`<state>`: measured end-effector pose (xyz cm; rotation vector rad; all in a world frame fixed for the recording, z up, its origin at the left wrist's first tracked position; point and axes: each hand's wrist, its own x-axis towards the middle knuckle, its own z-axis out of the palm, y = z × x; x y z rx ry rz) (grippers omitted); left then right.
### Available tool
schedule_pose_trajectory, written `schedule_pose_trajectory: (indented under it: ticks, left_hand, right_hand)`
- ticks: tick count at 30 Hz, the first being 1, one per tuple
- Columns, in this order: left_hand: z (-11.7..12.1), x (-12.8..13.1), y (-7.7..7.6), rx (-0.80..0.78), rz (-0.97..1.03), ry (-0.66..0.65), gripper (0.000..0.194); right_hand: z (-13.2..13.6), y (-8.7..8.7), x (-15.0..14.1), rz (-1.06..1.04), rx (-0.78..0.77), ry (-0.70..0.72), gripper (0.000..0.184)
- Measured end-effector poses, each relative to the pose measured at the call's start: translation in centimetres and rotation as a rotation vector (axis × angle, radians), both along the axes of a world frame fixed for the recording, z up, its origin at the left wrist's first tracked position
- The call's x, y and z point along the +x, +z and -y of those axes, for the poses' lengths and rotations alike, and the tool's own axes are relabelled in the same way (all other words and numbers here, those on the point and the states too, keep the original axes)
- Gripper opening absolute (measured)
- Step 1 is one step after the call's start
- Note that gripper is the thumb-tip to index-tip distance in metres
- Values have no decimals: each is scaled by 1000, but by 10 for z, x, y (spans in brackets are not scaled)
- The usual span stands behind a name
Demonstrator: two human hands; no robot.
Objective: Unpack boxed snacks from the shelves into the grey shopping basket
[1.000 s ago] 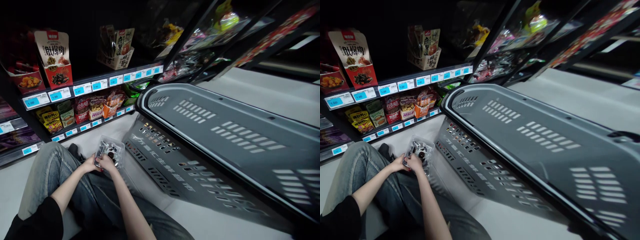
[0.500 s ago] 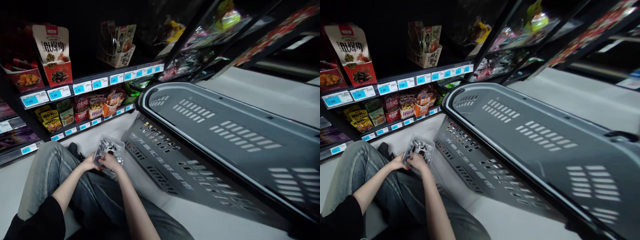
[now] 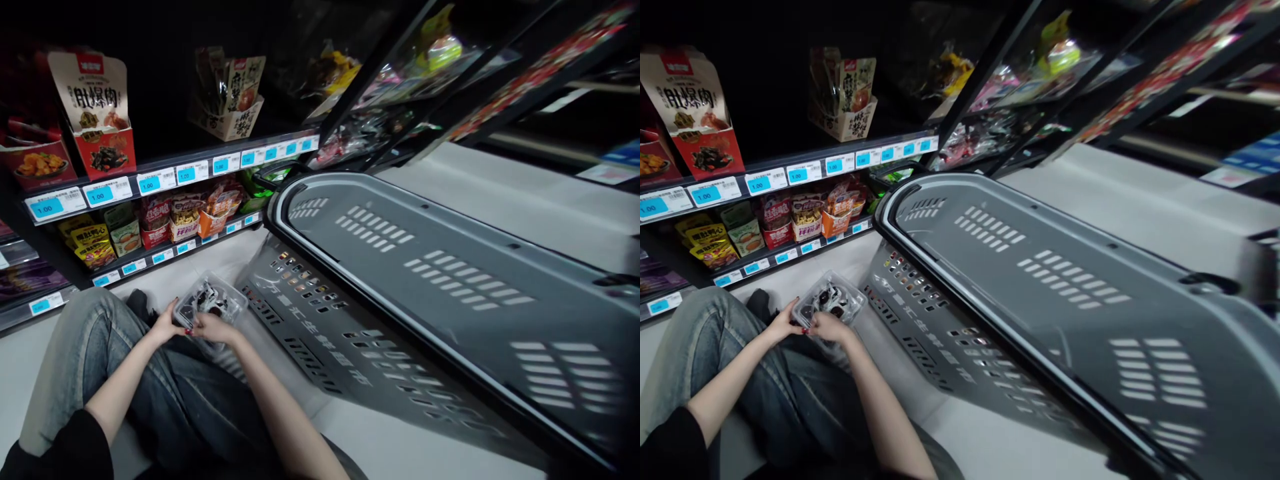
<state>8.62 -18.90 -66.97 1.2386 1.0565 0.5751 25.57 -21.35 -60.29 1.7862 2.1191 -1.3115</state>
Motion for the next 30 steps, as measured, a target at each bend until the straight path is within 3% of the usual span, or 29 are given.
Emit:
schedule_pose_trajectory:
  ticks: [9, 19, 30]
  left_hand:
    - [16, 3, 14, 85, -2, -40, 158]
    - [12, 6, 18, 63, 57, -132, 155]
    - [9, 6, 30, -32, 65, -156, 151]
  right_hand:
    - [-4, 2, -18, 21, 40, -97, 25]
    - [0, 16, -25, 101, 79, -290, 40]
    - [1, 15, -32, 135, 35, -446, 46]
